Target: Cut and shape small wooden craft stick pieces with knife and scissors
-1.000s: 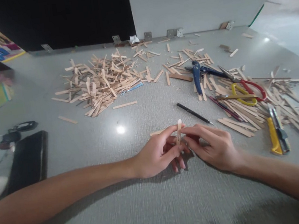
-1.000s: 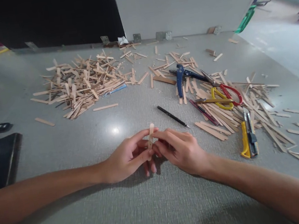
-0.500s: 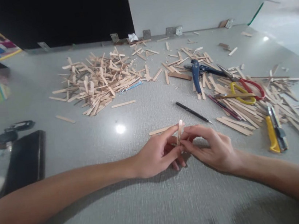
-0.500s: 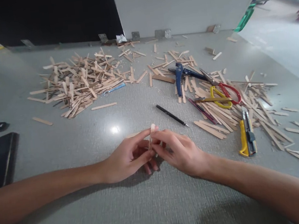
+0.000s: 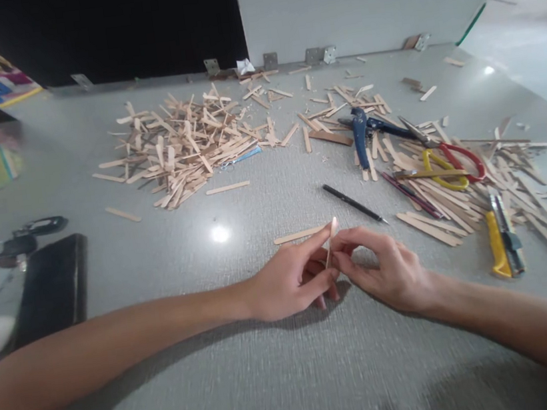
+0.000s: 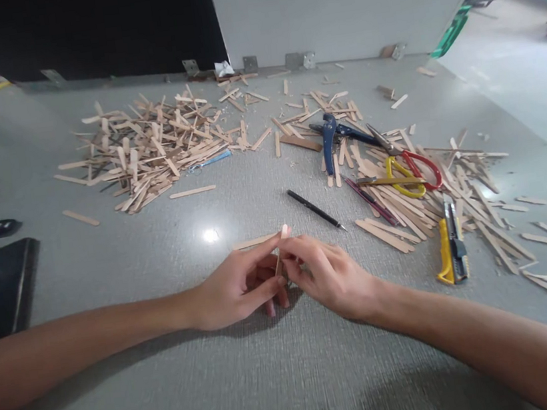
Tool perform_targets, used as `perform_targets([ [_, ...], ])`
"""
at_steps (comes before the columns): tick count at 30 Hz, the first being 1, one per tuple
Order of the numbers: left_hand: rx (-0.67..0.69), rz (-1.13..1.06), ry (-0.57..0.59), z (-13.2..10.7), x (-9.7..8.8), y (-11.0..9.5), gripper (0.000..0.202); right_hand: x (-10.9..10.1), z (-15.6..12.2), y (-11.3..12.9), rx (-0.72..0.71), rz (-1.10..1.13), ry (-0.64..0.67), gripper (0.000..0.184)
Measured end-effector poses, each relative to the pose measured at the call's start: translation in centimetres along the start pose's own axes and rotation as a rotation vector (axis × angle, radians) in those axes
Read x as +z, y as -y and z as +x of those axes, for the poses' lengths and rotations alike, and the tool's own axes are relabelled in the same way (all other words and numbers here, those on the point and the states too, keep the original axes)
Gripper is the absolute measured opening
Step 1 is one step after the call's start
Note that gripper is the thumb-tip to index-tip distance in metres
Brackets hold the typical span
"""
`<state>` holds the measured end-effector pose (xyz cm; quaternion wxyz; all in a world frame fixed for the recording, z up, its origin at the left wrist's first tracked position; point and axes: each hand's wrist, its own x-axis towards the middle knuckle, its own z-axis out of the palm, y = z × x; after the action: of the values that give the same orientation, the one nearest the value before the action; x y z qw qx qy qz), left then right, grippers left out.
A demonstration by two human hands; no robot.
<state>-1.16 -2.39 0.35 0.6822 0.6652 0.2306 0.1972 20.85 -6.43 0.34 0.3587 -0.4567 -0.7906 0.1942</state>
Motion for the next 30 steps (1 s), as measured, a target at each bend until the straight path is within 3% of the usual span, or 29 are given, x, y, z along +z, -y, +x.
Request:
perform_targets([
  [11, 0.017, 0.045, 0.017, 0.12, -0.10, -0.16, 0.069, 0.05, 0.34, -0.19, -0.041, 0.095, 0.090, 0.012],
  [26, -0.019, -0.087, -0.033, 0.32, 0.29, -0.63, 0.057, 0.28, 0.63, 0.13, -0.004, 0.083, -0.101, 0.011],
  [30, 0.013, -0.116, -0.122, 0.09, 0.27, -0.60, 0.049, 0.40, 0.49, -0.05, 0.005, 0.010, -0.185, 0.009],
])
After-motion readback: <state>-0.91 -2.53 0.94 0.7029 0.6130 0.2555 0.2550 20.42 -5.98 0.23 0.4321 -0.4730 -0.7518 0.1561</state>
